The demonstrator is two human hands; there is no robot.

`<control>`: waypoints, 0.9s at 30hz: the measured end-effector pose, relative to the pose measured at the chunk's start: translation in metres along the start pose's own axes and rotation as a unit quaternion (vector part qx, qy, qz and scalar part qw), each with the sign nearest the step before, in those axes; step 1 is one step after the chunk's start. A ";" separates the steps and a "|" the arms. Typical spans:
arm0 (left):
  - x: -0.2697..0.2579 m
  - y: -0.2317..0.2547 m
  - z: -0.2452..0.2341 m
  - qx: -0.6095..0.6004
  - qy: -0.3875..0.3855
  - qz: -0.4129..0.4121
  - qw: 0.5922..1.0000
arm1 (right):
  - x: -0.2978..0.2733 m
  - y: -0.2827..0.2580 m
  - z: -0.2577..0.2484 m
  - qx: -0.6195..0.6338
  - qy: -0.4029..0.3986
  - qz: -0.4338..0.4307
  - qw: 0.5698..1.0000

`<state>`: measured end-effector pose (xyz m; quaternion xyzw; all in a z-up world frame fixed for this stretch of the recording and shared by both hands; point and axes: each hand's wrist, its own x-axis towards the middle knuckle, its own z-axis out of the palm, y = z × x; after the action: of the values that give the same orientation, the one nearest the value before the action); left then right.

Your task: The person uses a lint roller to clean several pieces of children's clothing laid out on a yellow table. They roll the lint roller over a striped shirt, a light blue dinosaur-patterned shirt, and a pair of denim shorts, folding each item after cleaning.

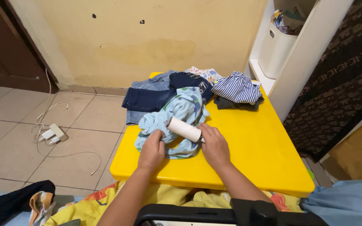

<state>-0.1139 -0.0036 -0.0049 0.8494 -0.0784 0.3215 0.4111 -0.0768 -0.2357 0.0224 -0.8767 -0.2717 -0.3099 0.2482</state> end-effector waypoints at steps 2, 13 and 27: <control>-0.001 0.006 -0.003 0.000 -0.033 0.039 0.999 | 0.001 -0.001 -0.003 0.032 -0.020 -0.004 0.999; -0.016 0.042 -0.010 0.089 -0.009 0.204 0.975 | 0.012 0.009 -0.008 -0.007 -0.200 0.078 0.977; 0.079 0.127 -0.030 0.120 -0.167 0.134 0.969 | 0.032 0.032 -0.028 0.442 -0.166 0.226 0.852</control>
<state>-0.1171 -0.0528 0.1392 0.9158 -0.2202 0.2342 0.2409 -0.0466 -0.2658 0.0551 -0.7499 -0.2112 0.0582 0.6243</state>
